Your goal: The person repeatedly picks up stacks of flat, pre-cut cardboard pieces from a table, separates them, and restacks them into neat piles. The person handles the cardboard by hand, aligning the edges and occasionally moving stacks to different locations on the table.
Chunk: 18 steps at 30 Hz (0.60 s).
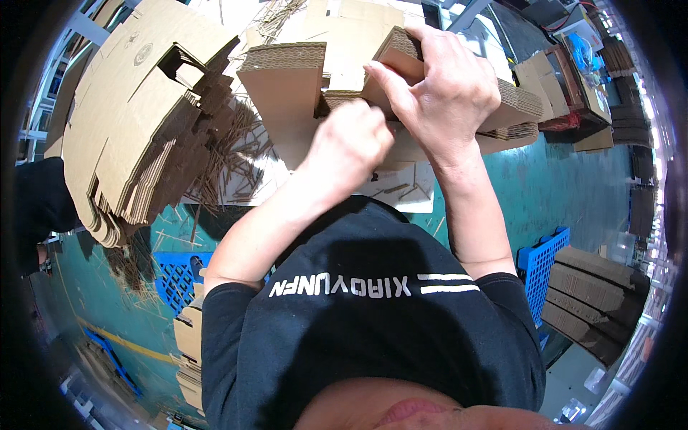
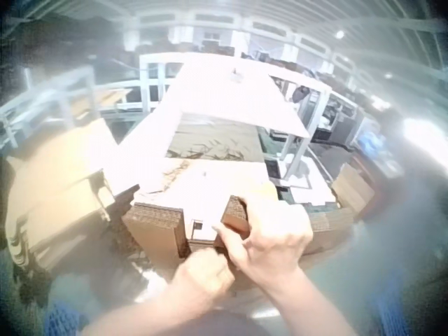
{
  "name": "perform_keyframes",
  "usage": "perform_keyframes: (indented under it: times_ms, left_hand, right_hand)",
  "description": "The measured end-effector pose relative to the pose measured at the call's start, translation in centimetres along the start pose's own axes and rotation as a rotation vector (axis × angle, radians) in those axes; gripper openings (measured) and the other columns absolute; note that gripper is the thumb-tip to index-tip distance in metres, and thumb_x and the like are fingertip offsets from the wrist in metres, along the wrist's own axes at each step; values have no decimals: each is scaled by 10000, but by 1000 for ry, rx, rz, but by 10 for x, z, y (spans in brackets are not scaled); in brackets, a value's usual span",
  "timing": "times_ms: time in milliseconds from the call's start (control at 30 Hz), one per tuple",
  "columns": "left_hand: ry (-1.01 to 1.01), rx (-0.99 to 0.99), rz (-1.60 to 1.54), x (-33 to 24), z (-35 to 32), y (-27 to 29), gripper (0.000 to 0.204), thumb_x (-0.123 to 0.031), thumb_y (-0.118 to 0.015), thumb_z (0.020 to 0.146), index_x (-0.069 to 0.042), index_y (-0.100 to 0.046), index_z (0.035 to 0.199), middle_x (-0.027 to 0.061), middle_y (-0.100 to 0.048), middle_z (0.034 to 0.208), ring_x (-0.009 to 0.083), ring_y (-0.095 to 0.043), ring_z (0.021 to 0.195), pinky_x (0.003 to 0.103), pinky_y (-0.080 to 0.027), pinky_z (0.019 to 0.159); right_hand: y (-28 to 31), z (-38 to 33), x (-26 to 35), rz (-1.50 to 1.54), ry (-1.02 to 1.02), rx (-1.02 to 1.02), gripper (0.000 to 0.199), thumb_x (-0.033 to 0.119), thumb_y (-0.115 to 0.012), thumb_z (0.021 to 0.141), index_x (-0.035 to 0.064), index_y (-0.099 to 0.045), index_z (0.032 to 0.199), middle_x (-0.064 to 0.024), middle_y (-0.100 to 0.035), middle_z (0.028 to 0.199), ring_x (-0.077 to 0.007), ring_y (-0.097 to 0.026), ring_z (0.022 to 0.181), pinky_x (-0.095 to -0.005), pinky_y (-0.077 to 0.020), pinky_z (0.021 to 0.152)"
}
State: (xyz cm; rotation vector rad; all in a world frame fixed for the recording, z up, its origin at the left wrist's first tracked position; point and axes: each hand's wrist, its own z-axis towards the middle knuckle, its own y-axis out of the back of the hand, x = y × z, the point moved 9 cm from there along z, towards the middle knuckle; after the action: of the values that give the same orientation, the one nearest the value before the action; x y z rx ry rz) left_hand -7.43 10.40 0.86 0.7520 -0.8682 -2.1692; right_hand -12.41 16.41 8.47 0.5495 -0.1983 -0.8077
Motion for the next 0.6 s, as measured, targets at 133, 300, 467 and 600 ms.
perform_keyframes:
  times_ms: [133,300,467,600]
  left_hand:
    - [-126,675,-633,-63,-46,-53,42,-105,-627,739,-75,-601,750,83,-539,779,259,-552,763,361,-487,676]
    - [210,84,-187,-2,-18,1,318,-118,-719,668,-75,-629,970,88,-589,932,272,-560,893,378,-477,784]
    - [345,426,-276,-1,-70,-63,340,-151,-727,718,-55,-629,1029,104,-605,967,300,-583,969,397,-472,860]
    - [612,644,-340,14,-136,-109,333,-179,-715,749,-54,-634,1047,128,-622,983,320,-604,961,411,-484,841]
  right_hand:
    - [-3,4,-2,37,46,-6,464,397,-801,587,105,-616,896,-51,-610,753,-224,-607,702,-353,-404,652]
    - [-7,6,-4,4,96,67,499,444,-776,653,119,-612,995,-46,-638,827,-215,-635,728,-342,-436,658]
    - [-8,17,-16,112,206,350,631,343,-855,542,76,-591,1048,-96,-646,919,-265,-635,830,-373,-475,762]
    - [-10,20,-72,302,16,691,515,212,-854,511,59,-641,955,-138,-666,877,-290,-658,834,-374,-508,734]
